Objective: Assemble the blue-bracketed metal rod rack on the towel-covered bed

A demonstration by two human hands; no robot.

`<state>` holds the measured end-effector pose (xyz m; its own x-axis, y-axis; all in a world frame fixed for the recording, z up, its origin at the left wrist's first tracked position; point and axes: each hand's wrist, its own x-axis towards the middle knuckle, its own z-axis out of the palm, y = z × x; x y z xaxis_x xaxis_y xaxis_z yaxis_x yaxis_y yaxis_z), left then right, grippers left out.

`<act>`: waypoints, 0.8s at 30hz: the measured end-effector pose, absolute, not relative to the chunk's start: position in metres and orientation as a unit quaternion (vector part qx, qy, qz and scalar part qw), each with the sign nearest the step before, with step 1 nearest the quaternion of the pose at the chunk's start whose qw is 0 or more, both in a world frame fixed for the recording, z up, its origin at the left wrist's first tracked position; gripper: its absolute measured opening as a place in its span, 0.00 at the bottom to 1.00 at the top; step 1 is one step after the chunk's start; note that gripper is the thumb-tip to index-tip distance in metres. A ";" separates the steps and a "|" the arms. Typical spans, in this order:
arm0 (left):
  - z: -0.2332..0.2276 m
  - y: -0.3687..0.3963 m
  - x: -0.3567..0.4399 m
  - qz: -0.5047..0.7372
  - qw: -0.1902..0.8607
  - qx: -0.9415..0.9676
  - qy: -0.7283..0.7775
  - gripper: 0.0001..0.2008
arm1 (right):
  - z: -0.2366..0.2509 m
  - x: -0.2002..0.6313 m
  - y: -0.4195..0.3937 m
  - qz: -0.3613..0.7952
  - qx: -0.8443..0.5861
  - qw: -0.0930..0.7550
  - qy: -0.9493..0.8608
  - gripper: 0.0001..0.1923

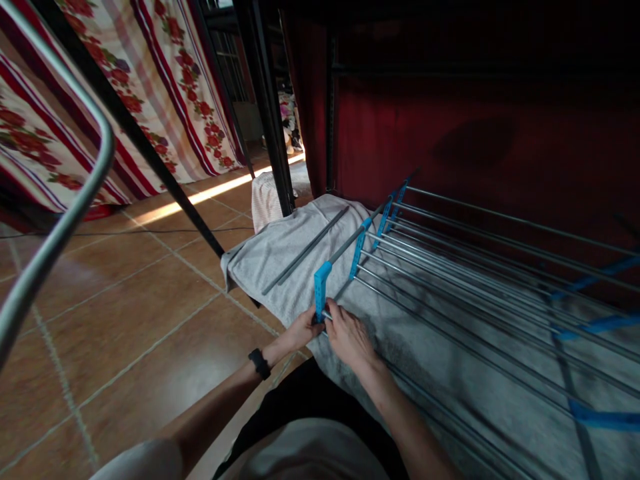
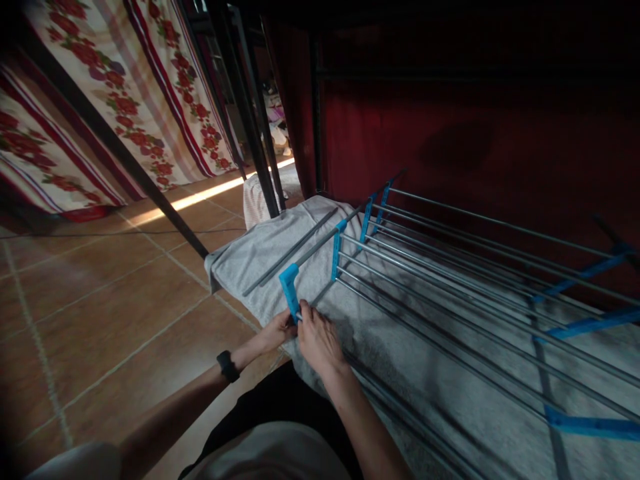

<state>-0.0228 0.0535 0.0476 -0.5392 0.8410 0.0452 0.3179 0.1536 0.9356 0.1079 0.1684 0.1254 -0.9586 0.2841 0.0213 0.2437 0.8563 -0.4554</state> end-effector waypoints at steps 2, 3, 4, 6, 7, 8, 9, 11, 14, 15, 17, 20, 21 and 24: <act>0.046 0.052 -0.022 0.515 0.248 0.402 0.715 0.17 | 0.123 0.121 0.162 0.196 -0.139 0.082 -0.967 0.26; 0.045 0.051 -0.022 0.521 0.245 0.400 0.713 0.18 | 0.119 0.131 0.157 0.184 -0.133 0.098 -0.969 0.26; 0.042 0.050 -0.022 0.526 0.246 0.400 0.709 0.20 | 0.113 0.142 0.152 0.176 -0.123 0.106 -0.971 0.27; 0.037 0.045 -0.023 0.535 0.255 0.397 0.701 0.22 | 0.093 0.165 0.143 0.175 -0.097 0.103 -0.974 0.27; 0.035 0.043 -0.024 0.534 0.262 0.399 0.698 0.23 | 0.081 0.176 0.139 0.175 -0.094 0.099 -0.975 0.27; 0.033 0.041 -0.025 0.532 0.265 0.401 0.697 0.24 | 0.069 0.184 0.136 0.171 -0.104 0.098 -0.975 0.27; 0.031 0.039 -0.026 0.527 0.265 0.405 0.698 0.24 | 0.058 0.190 0.135 0.162 -0.123 0.097 -0.974 0.27; 0.030 0.037 -0.029 0.516 0.256 0.415 0.704 0.23 | 0.040 0.194 0.138 0.140 -0.168 0.093 -0.971 0.28; 0.030 0.038 -0.031 0.492 0.250 0.430 0.715 0.23 | 0.030 0.184 0.148 0.122 -0.202 0.054 -0.970 0.27; 0.030 0.039 -0.032 0.483 0.250 0.434 0.718 0.22 | 0.030 0.179 0.151 0.121 -0.207 0.035 -0.970 0.27; 0.029 0.040 -0.034 0.469 0.244 0.436 0.728 0.22 | 0.033 0.169 0.157 0.125 -0.218 0.001 -0.968 0.27; 0.025 0.043 -0.035 0.461 0.231 0.424 0.744 0.19 | 0.039 0.163 0.161 0.139 -0.233 -0.019 -0.962 0.27; 0.024 0.044 -0.035 0.462 0.228 0.419 0.748 0.18 | 0.041 0.163 0.161 0.146 -0.235 -0.019 -0.961 0.26; 0.023 0.046 -0.035 0.466 0.224 0.407 0.753 0.13 | 0.045 0.164 0.162 0.162 -0.233 -0.019 -0.959 0.25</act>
